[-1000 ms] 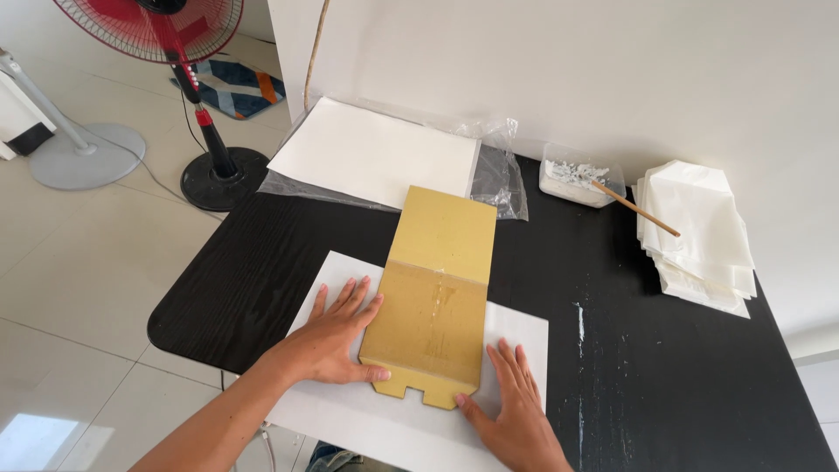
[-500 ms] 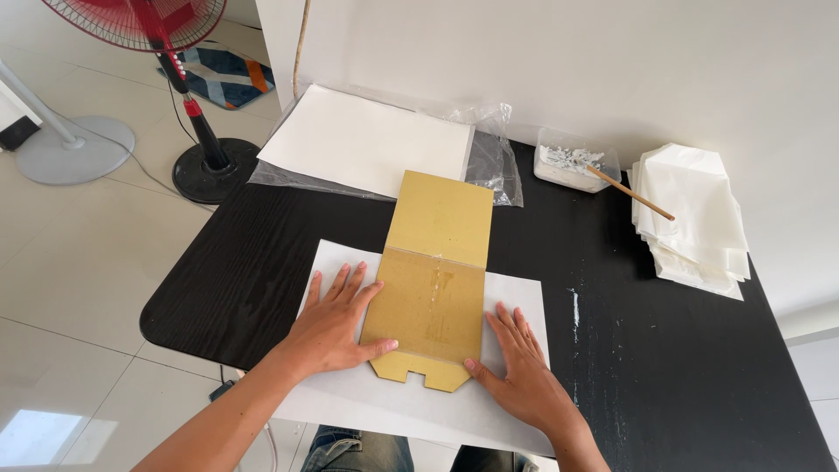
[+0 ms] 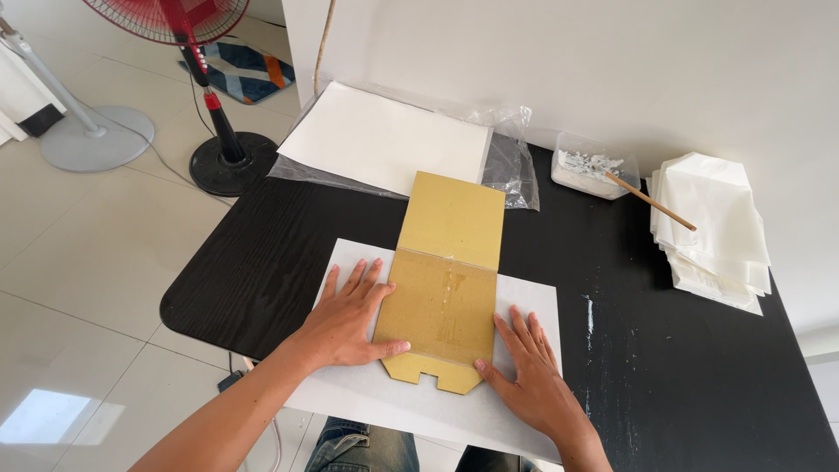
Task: Assembling a paper bag by folding paper around a template and applying glue with a brush.
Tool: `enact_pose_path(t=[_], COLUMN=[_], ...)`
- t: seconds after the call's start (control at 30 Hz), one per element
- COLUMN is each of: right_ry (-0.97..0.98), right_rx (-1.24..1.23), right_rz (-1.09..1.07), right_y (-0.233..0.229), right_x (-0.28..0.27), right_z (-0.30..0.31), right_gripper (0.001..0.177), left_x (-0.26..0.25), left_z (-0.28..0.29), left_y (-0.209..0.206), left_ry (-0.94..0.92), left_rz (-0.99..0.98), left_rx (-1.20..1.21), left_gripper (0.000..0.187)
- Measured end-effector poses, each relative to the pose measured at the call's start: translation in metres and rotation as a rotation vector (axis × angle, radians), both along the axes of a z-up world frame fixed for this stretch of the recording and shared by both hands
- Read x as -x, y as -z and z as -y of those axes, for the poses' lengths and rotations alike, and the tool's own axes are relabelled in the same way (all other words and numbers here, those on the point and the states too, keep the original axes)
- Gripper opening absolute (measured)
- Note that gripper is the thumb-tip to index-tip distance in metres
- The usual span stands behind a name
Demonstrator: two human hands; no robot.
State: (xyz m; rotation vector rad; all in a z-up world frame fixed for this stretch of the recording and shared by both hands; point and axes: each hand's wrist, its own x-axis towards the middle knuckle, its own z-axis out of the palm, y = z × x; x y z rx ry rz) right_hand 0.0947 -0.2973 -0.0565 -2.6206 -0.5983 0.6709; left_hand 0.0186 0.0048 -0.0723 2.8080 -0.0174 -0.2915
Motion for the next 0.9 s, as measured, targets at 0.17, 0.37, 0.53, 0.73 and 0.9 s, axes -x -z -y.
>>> enact_pose_path(t=[0.17, 0.37, 0.53, 0.73, 0.9], right_ry=[0.003, 0.154, 0.131, 0.094, 0.105], right_rx=[0.022, -0.088, -0.071, -0.051, -0.019], right_rz=[0.038, 0.082, 0.208, 0.326, 0.334], right_y=[0.006, 0.015, 0.032, 0.044, 0.042], right_x=[0.013, 0.038, 0.039, 0.038, 0.038], right_z=[-0.003, -0.016, -0.017, -0.013, -0.016], right_gripper=[0.079, 0.081, 0.08, 0.08, 0.081], left_x=[0.0, 0.0, -0.001, -0.003, 0.0], left_z=[0.0, -0.001, -0.001, -0.001, -0.012], left_y=[-0.004, 0.002, 0.003, 0.002, 0.016], left_ry=[-0.002, -0.002, 0.004, 0.005, -0.027], left_rz=[-0.015, 0.029, 0.026, -0.042, 0.231], left_rx=[0.008, -0.003, -0.022, -0.046, 0.004], left_gripper=[0.098, 0.103, 0.113, 0.116, 0.098])
